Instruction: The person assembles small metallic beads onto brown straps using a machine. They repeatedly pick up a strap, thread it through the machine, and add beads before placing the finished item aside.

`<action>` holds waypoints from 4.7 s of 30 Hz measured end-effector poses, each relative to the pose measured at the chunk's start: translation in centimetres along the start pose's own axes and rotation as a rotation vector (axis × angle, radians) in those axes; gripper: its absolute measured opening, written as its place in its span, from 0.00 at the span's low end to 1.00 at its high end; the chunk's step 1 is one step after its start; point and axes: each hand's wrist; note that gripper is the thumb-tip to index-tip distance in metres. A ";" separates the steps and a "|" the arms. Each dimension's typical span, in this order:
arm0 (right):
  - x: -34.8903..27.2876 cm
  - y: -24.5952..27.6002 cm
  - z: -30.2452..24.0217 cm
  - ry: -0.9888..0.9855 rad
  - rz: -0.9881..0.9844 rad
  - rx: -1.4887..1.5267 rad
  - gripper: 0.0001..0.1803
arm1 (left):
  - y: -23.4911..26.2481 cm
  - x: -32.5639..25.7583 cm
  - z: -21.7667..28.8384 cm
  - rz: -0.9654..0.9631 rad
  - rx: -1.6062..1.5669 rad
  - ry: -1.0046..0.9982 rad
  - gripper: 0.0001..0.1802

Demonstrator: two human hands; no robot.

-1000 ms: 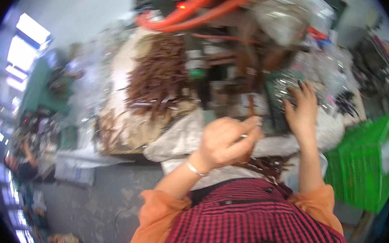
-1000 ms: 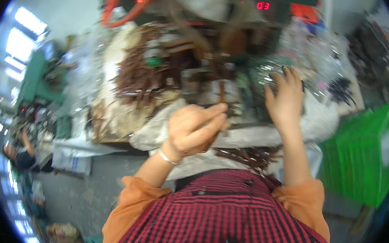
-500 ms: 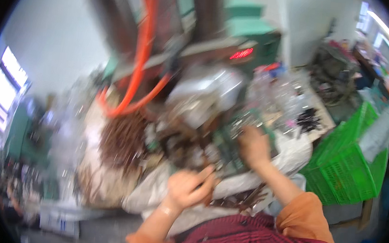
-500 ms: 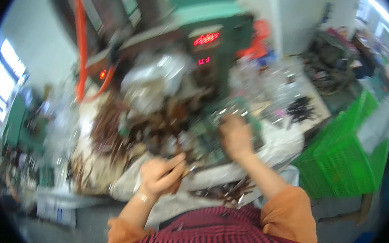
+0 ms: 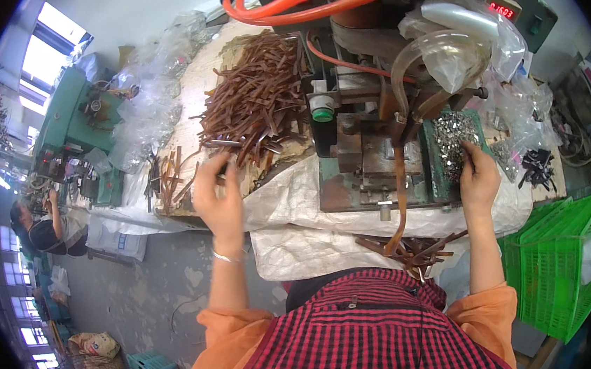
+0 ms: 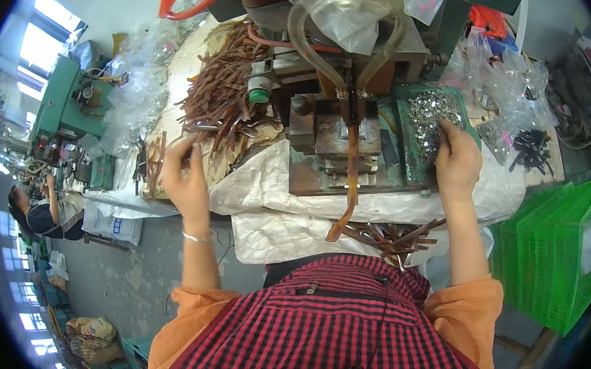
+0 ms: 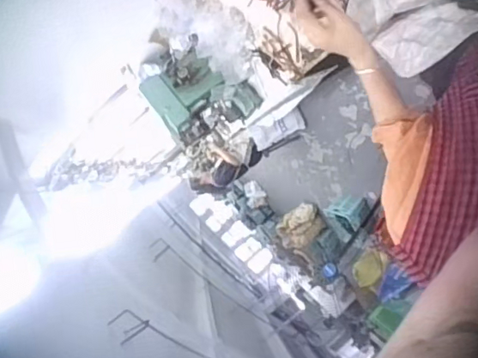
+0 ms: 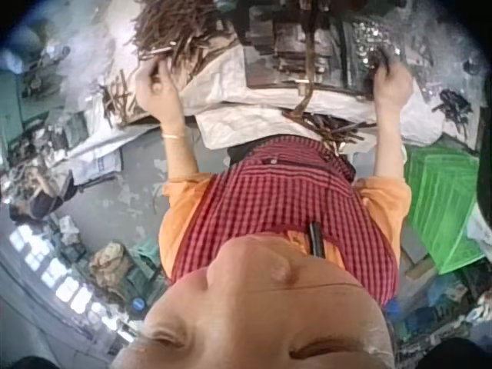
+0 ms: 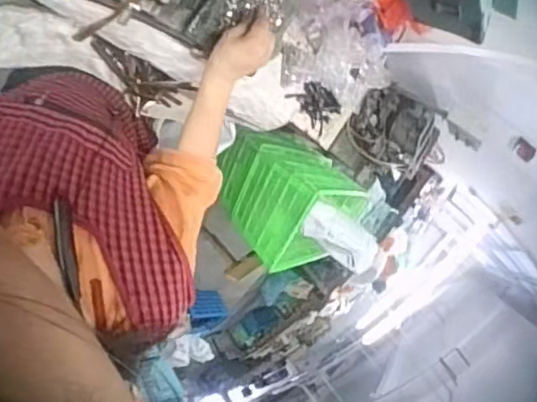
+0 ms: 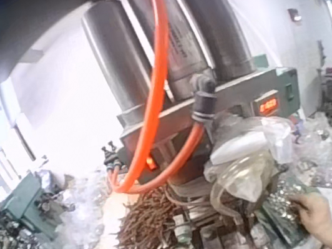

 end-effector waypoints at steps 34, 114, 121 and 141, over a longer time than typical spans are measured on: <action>1.6 -2.0 -13.0 -0.619 0.050 1.039 0.24 | -6.2 -1.0 5.7 0.000 -0.879 0.379 0.06; 1.4 -1.7 -13.0 -0.668 -0.018 1.026 0.22 | -4.8 -0.2 8.8 -0.031 -0.936 0.294 0.04; 2.2 1.9 -15.7 -0.700 -0.109 1.169 0.27 | -6.1 3.6 12.4 -0.142 -0.970 -0.107 0.09; 0.5 -2.5 2.0 0.438 -0.174 -0.078 0.14 | -9.0 -4.8 11.8 -0.028 -0.772 -0.770 0.11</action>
Point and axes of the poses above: each hand's wrist, its own x-axis towards the middle knuckle, its own y-axis out of the back of the hand, z = x × y, and after that the axes turned 12 degrees about z, right-handed
